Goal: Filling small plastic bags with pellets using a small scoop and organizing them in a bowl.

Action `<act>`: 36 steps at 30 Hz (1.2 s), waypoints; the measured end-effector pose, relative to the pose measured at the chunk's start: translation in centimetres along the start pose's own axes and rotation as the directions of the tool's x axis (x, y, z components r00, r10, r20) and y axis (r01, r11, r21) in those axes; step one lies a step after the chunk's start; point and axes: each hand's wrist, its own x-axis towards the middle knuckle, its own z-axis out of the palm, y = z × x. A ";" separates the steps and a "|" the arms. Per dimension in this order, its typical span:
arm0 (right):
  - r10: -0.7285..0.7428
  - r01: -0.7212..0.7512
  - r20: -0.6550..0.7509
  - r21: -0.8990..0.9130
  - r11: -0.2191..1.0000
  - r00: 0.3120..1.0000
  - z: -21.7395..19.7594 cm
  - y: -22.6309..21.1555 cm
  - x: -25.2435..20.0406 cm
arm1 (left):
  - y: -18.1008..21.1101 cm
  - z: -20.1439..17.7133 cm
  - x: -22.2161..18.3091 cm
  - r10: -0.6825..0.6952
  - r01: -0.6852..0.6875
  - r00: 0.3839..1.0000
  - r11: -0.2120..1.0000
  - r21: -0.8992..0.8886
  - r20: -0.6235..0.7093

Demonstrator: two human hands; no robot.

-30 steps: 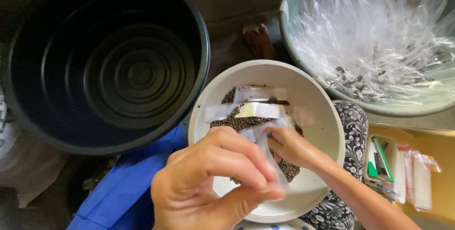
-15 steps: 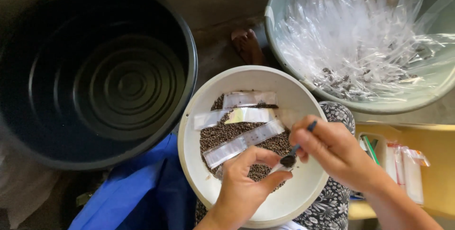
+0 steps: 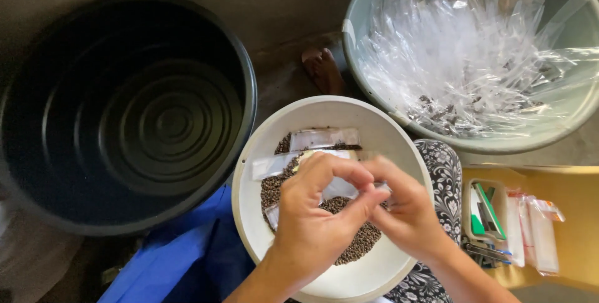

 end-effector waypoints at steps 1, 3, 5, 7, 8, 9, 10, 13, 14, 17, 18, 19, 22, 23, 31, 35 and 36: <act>0.000 0.000 -0.006 -0.005 1.000 1.000 0.6 1.3 -0.4 | 0.2 0.0 0.0 0.003 -0.003 1.000 1.000 -0.005 0.005; 0.070 -0.076 0.081 0.070 0.995 0.994 2.0 4.0 -1.3 | 0.5 -0.2 -0.3 -0.023 0.008 0.999 0.956 -0.293 -0.046; 0.174 -0.159 0.130 -0.121 0.980 0.976 1.7 8.7 -2.5 | 1.6 -1.6 -0.1 -0.019 -0.007 0.997 0.948 -0.319 -0.076; 0.273 -0.212 0.167 -0.308 0.927 0.948 1.2 9.0 -2.4 | 1.5 -2.0 0.2 -0.007 -0.033 0.993 0.941 -0.338 -0.116; 0.205 -0.185 0.130 -0.155 0.971 0.970 0.8 6.9 -1.7 | 1.0 -1.8 0.4 -0.025 0.012 0.999 0.961 -0.275 -0.045; 0.153 -0.154 0.081 0.005 0.988 0.985 0.5 4.7 -1.6 | 0.6 -1.5 0.3 -0.058 0.063 0.998 0.976 -0.209 0.030; 0.154 -0.155 0.080 0.007 0.988 0.985 0.2 3.0 -1.1 | -0.2 -0.8 0.2 -0.060 0.065 0.998 0.976 -0.208 0.032; -0.142 0.137 -0.051 -0.092 0.986 0.989 -2.4 0.4 -0.1 | -3.5 0.8 -0.4 -0.141 0.147 0.905 0.989 0.017 0.402; -0.079 0.055 -0.196 -0.129 0.990 0.977 -4.0 1.1 0.0 | -5.3 0.7 -1.1 -0.268 0.329 0.842 0.943 -0.052 0.467; 0.002 0.006 -0.372 0.020 1.000 0.928 -5.5 2.7 -0.6 | -8.4 0.1 -1.3 -0.288 0.358 0.849 0.930 -0.082 0.444; 0.024 0.059 -0.400 0.194 0.979 0.916 -5.5 3.0 -0.9 | -9.1 -0.2 -0.9 -0.177 0.202 0.922 0.979 -0.038 0.343; 0.023 0.060 -0.399 0.193 0.979 0.917 -4.7 2.9 -1.3 | -9.3 -0.4 -0.6 -0.176 0.201 0.923 0.979 -0.039 0.342; -0.110 0.101 -0.081 -0.103 0.989 0.991 -2.4 2.6 -1.8 | -9.3 -0.2 0.5 0.122 -0.081 0.992 0.827 0.557 -0.037; -0.139 0.148 0.059 -0.209 0.967 0.989 -1.3 2.4 -2.3 | -8.7 0.2 0.3 0.055 -0.026 0.997 0.894 0.447 -0.052; 0.089 -0.064 -0.123 0.191 0.979 0.988 -0.6 4.6 -1.8 | -8.1 2.8 -1.5 -0.330 0.323 0.940 0.943 0.084 0.090; 0.396 -0.295 -0.245 0.364 0.884 0.885 0.0 7.3 -1.5 | -7.9 3.5 -1.8 0.045 -0.068 0.994 0.963 0.262 0.096; 0.441 -0.248 -0.271 0.533 0.809 0.856 0.0 7.6 -1.5 | -7.9 3.5 -2.0 0.159 -0.182 0.983 0.928 0.324 0.097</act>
